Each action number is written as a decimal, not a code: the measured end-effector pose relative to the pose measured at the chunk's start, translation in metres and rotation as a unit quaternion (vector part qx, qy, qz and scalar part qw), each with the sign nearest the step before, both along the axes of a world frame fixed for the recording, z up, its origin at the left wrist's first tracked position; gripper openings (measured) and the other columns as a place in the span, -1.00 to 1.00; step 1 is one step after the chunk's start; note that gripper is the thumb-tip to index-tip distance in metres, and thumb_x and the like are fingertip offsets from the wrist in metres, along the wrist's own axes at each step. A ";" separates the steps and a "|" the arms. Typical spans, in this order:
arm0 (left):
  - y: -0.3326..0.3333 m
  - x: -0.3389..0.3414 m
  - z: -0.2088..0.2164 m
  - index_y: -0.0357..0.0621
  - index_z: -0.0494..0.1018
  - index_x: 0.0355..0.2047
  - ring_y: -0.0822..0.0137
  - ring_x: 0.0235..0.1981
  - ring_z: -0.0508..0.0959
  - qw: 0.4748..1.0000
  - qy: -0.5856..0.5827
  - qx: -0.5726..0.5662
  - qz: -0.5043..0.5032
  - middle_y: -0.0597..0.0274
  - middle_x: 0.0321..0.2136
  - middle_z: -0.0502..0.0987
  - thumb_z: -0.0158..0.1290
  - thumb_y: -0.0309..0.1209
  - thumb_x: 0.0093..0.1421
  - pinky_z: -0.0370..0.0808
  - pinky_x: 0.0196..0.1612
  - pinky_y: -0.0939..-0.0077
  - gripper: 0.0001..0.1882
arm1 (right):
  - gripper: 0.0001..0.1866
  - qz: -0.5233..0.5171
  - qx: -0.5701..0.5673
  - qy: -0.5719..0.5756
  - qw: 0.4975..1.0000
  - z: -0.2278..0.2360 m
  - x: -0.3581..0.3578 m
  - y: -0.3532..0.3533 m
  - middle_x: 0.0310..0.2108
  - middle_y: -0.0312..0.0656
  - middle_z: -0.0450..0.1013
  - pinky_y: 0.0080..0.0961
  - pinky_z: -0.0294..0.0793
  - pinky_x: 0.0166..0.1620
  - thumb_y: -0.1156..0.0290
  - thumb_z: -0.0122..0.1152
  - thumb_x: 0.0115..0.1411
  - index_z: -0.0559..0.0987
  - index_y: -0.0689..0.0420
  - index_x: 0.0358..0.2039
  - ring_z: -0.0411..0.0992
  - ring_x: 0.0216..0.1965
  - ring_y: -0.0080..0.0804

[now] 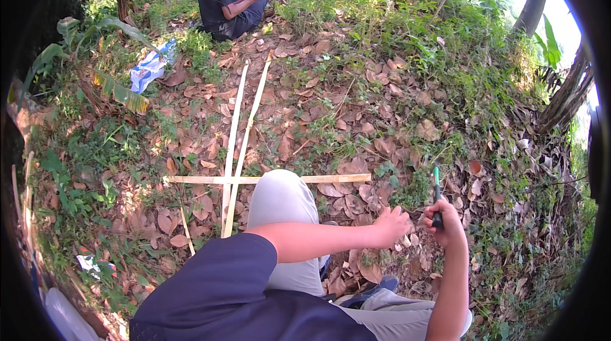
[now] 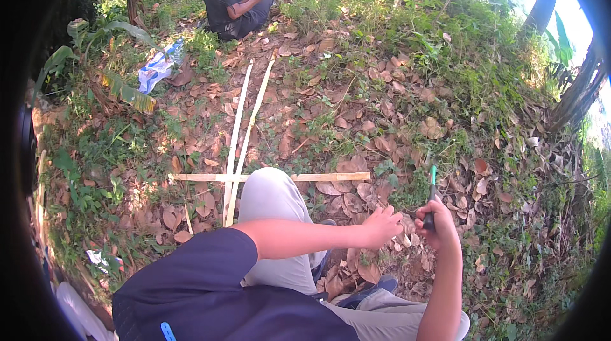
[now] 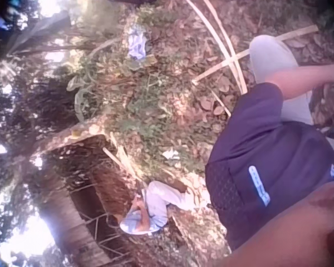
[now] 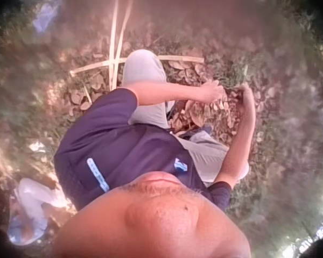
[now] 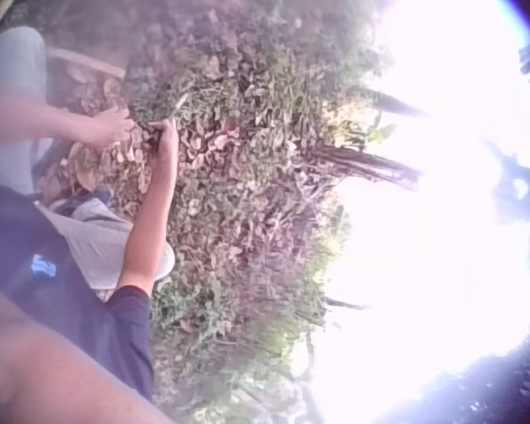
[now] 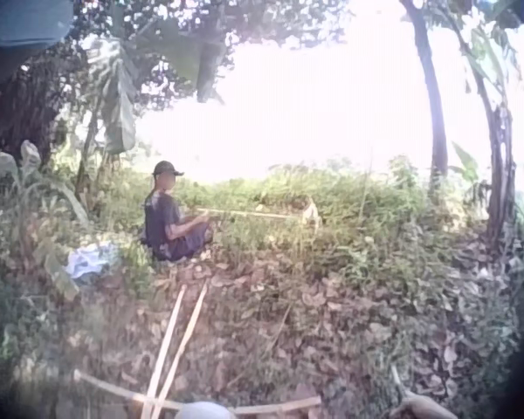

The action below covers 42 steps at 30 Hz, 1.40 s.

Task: The person sits on the ground and uses a red hand saw to cut a small piece of wood. They then switch to a green-handled hammer to repeatedly strike and shape the wood piece. The person handles the wood and tools directly while seated.

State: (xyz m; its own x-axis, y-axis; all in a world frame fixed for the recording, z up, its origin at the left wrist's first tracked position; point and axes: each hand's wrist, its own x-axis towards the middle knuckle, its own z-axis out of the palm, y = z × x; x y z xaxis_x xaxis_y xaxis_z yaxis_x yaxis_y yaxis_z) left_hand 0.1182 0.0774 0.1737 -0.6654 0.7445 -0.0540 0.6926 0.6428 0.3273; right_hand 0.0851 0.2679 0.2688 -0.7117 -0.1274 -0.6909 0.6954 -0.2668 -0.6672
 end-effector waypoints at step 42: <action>0.052 0.080 -0.039 0.08 0.74 -0.12 0.15 0.21 0.33 0.983 0.102 -0.047 -0.148 0.24 0.08 0.49 0.14 -0.24 0.22 0.32 0.17 0.11 -0.72 | -0.39 0.251 0.468 0.402 0.746 0.045 -0.258 -0.375 -0.23 0.15 0.64 -0.25 0.66 -0.21 0.17 0.38 0.23 0.53 0.31 0.18 0.68 -0.36 -0.14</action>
